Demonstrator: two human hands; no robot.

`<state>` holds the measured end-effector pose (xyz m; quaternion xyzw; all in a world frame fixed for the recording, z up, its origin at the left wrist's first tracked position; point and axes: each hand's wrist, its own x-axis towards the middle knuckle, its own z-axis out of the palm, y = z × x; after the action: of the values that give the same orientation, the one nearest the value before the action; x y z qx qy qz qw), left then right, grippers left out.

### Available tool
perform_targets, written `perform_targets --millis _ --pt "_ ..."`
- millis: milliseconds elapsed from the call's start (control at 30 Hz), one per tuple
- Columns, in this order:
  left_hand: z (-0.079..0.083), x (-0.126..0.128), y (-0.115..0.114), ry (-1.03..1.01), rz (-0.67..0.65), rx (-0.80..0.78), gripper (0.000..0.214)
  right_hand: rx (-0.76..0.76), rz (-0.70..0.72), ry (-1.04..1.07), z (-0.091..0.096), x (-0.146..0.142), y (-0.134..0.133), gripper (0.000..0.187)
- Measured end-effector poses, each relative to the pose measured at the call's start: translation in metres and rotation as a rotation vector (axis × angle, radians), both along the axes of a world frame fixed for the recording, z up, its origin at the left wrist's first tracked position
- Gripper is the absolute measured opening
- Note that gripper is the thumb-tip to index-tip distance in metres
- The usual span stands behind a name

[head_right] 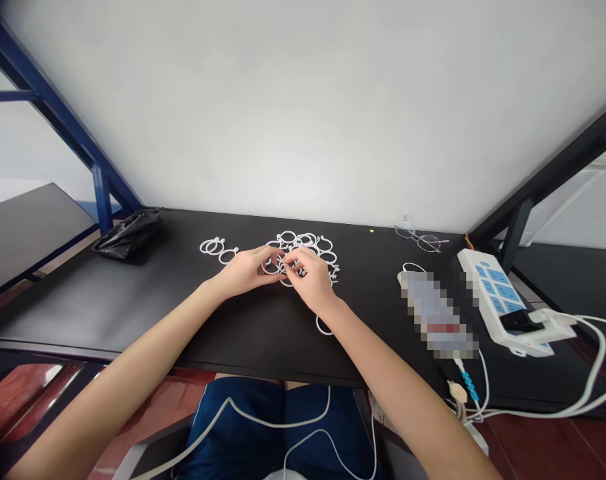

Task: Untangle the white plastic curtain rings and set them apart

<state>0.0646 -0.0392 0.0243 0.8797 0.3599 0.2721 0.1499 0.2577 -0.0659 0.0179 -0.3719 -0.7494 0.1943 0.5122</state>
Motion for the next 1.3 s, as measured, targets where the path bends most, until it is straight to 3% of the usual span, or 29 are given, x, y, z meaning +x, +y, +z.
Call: perform_targets --millis 367,867,1133,1300 --pt "0.004 0.001 -0.001 0.074 0.014 0.048 0.034 -0.074 0.007 -0.086 0.002 0.003 0.002 0.018" --pt "-0.002 0.006 -0.003 0.009 -0.007 -0.018 0.036 -0.114 0.042 -0.269 0.001 0.015 0.009 0.009" --pt "-0.003 0.006 -0.004 -0.085 0.078 0.017 0.047 -0.136 0.071 -0.158 0.002 0.01 0.005 0.011" --pt "-0.004 0.004 -0.003 -0.176 0.042 0.095 0.033 -0.198 0.173 -0.092 0.005 0.001 -0.005 0.019"
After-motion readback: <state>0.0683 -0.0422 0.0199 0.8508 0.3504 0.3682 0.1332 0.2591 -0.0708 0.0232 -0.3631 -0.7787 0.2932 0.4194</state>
